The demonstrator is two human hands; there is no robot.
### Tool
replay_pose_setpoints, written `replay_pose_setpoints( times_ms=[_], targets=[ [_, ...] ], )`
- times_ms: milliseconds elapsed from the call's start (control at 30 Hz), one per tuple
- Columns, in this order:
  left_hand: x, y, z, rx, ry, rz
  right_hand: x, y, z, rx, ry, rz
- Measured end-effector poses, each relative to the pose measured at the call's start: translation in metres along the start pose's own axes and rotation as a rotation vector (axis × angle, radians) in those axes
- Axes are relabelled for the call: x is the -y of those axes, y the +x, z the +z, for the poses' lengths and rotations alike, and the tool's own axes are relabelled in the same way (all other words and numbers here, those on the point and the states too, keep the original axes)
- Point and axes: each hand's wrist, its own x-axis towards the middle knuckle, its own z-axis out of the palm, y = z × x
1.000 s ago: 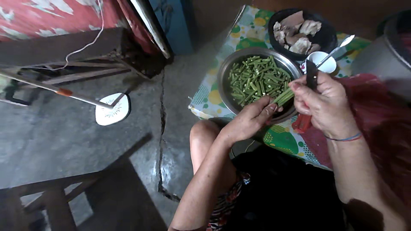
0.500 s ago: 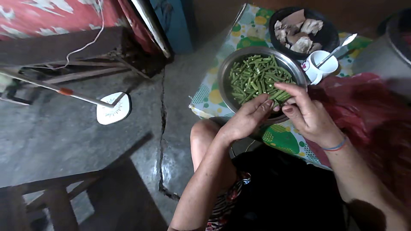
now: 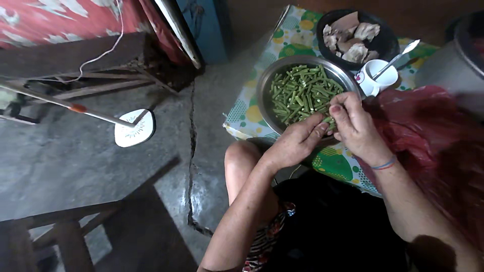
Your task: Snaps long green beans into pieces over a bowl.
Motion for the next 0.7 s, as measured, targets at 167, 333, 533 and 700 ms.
replay_pose_setpoints(
  times_ms=[167, 333, 533, 700],
  targets=[
    [0.001, 0.000, -0.004, 0.013, -0.113, -0.063, 0.002, 0.005, -0.013, 0.138, 0.259, 0.058],
    [-0.001, 0.001, -0.004, 0.071, -0.143, -0.123, 0.008, -0.001, -0.012, 0.077, 0.368, 0.013],
    [-0.001, 0.000, -0.005, 0.073, -0.147, -0.090, 0.007, 0.008, -0.031, -0.057, 0.435, 0.010],
    [0.000, -0.001, -0.010, -0.001, -0.245, -0.183, 0.000, -0.005, -0.025, -0.102, -0.121, -0.235]
  ],
)
